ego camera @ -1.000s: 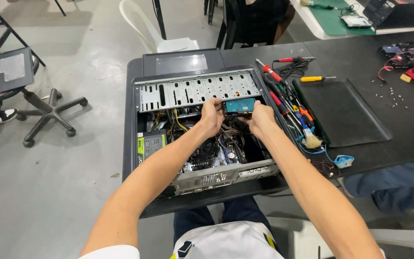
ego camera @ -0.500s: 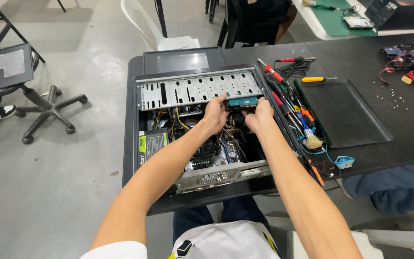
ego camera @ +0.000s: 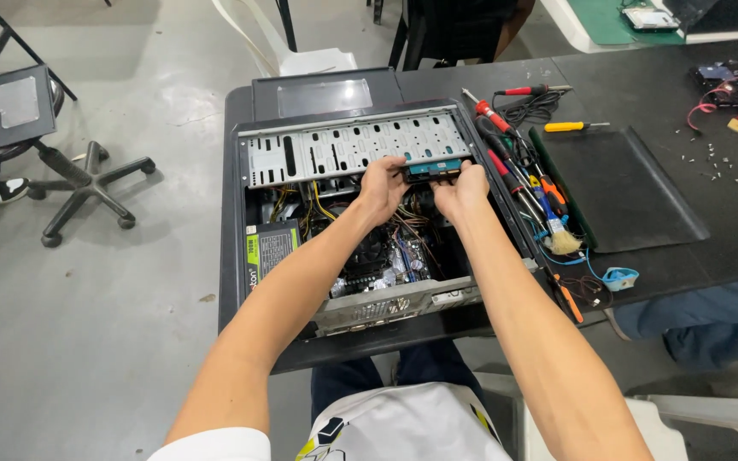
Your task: Removing a hard drive from a computer case and cleaning the components with a brush.
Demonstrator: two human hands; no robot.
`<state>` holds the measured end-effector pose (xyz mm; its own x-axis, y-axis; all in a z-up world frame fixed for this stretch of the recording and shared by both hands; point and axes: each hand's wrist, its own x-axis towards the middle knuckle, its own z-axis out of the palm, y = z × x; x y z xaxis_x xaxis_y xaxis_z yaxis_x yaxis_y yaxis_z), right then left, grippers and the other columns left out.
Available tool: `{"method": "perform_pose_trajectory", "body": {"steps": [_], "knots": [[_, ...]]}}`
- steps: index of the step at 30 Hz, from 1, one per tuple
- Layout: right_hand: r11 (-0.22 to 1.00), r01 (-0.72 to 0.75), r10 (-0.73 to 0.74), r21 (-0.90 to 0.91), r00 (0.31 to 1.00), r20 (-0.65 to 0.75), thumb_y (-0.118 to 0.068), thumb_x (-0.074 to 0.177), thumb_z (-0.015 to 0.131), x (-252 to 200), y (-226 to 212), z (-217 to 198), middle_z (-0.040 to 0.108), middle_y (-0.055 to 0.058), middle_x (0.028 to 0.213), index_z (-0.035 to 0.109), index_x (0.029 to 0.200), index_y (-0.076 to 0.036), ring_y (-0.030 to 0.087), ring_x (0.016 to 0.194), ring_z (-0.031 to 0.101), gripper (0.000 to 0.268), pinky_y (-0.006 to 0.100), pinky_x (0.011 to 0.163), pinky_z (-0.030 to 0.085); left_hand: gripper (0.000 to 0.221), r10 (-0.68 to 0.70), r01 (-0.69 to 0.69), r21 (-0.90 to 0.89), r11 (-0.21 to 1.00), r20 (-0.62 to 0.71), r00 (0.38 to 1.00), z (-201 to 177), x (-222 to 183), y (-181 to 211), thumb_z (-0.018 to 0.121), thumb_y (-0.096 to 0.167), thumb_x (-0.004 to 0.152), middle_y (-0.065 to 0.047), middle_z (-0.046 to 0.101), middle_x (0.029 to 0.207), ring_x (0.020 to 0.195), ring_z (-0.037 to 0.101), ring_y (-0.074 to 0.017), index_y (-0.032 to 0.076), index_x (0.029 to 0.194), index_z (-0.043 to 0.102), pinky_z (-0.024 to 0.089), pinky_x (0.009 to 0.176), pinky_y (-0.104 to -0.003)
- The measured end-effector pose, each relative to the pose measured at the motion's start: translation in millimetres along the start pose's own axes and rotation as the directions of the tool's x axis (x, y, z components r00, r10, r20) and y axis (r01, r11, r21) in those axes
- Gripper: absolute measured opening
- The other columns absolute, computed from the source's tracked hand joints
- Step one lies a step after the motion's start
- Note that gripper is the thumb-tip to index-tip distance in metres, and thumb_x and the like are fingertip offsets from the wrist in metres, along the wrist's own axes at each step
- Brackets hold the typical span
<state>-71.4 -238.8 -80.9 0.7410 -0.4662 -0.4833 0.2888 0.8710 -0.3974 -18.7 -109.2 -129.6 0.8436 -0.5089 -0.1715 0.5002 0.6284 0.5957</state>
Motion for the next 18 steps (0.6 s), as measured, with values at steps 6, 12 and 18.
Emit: {"method": "perform_pose_trajectory", "body": {"steps": [6, 12, 18], "knots": [[0.997, 0.039, -0.042, -0.068, 0.998, -0.041, -0.017, 0.109, 0.045, -21, -1, 15, 0.021, 0.024, 0.158, 0.011, 0.157, -0.004, 0.049, 0.152, 0.020, 0.060, 0.073, 0.121, 0.007, 0.072, -0.011, 0.013, 0.017, 1.000, -0.073, 0.997, 20, -15, 9, 0.067, 0.010, 0.089, -0.022, 0.027, 0.152, 0.153, 0.018, -0.0432, -0.010, 0.149, 0.032, 0.028, 0.121, -0.054], [0.989, 0.106, -0.117, -0.105, 0.987, -0.110, -0.007, 0.103, 0.046, 30, -1, -10, 0.023, 0.035, 0.156, 0.013, 0.156, 0.000, 0.062, 0.142, 0.030, 0.062, 0.084, 0.112, 0.018, 0.088, -0.042, 0.058, 0.121, 0.991, -0.127, 0.991, 19, -14, 9, 0.066, 0.020, 0.090, -0.032, 0.005, 0.165, 0.152, 0.001, -0.0499, -0.009, 0.158, 0.018, 0.014, 0.122, -0.059], [0.979, 0.124, -0.143, -0.159, 0.984, -0.109, -0.003, 0.101, 0.045, 39, 1, -20, 0.028, 0.033, 0.157, 0.013, 0.158, 0.000, 0.060, 0.139, 0.037, 0.065, 0.084, 0.107, 0.028, 0.029, 0.044, -0.011, 0.166, 0.986, -0.201, 0.979, 23, -30, 13, 0.075, 0.013, 0.080, 0.007, 0.017, 0.080, 0.067, 0.030, -0.0092, 0.014, 0.079, 0.046, 0.035, 0.076, -0.023]]}}
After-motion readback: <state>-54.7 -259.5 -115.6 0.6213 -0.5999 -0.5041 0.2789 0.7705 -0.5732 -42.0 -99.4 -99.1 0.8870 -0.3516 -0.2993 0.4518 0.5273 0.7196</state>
